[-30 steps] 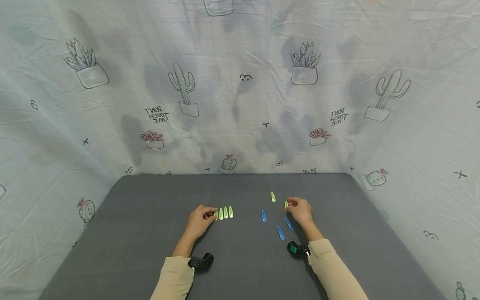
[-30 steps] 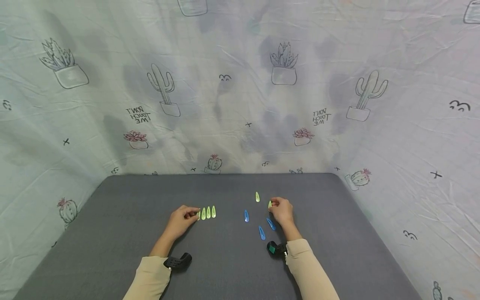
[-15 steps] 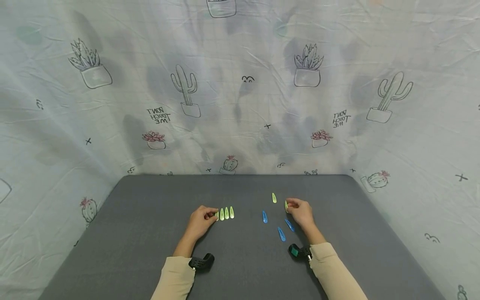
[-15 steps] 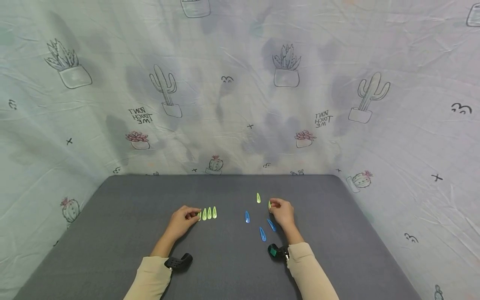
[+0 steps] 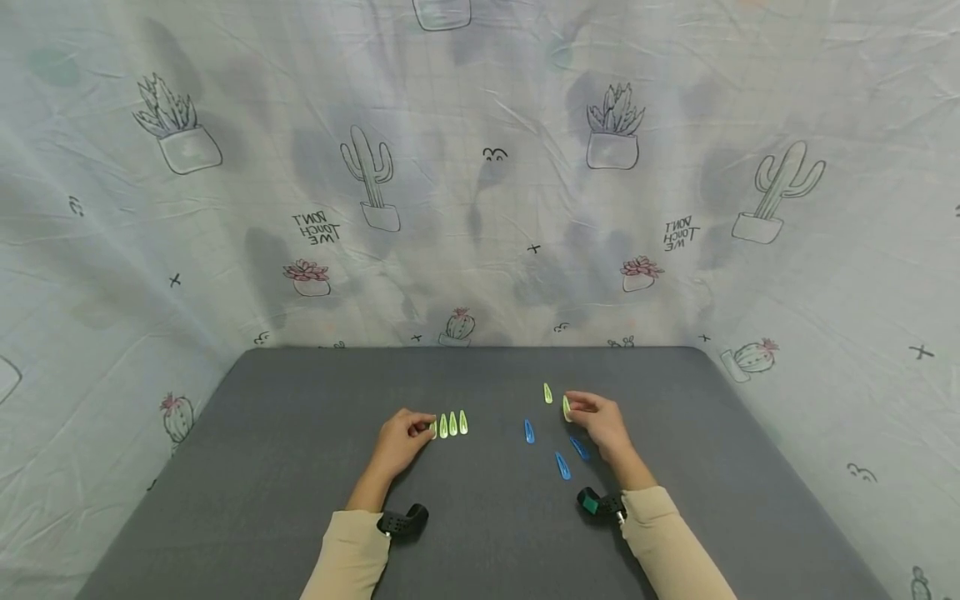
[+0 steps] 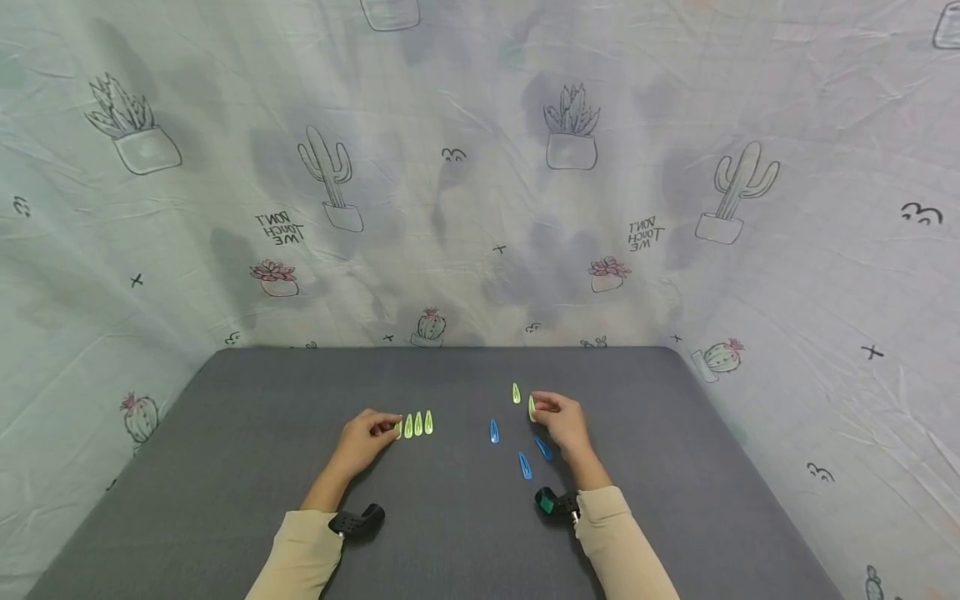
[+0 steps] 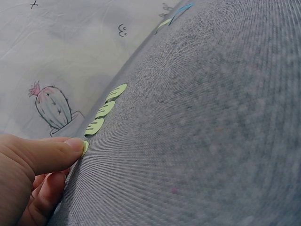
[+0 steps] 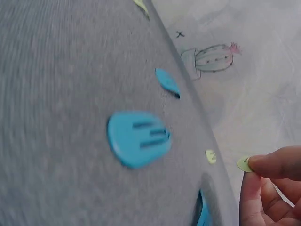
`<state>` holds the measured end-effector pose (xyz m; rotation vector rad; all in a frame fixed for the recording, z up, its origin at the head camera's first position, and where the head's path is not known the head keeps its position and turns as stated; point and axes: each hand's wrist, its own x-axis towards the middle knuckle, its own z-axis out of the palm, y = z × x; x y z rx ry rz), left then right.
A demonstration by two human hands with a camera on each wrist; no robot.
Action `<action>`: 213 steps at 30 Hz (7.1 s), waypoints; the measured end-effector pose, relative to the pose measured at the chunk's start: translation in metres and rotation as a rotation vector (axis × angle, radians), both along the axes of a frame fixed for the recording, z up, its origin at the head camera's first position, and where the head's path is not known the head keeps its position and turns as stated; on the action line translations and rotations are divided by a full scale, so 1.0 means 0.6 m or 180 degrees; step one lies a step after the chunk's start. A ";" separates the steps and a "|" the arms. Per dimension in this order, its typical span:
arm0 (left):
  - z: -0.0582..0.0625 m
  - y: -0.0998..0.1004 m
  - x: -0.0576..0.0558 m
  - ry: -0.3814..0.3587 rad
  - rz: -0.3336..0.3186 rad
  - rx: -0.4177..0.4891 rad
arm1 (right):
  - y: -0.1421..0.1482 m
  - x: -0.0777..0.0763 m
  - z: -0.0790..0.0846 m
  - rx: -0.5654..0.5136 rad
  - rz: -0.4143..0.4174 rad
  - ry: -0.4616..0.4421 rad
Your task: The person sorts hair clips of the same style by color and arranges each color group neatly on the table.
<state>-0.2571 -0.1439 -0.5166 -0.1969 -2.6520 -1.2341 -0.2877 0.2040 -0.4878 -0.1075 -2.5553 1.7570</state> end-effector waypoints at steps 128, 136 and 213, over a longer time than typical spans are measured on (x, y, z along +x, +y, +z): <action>-0.002 0.002 -0.005 -0.0009 -0.0003 -0.0030 | -0.149 0.008 0.008 0.0158 0.0624 0.0459; -0.002 0.002 -0.005 0.0002 -0.0007 -0.0050 | -0.106 0.010 0.004 0.0035 0.0610 0.0403; -0.008 0.006 0.002 0.0019 0.0050 -0.0022 | -0.046 -0.100 -0.006 0.1279 0.0292 -0.0103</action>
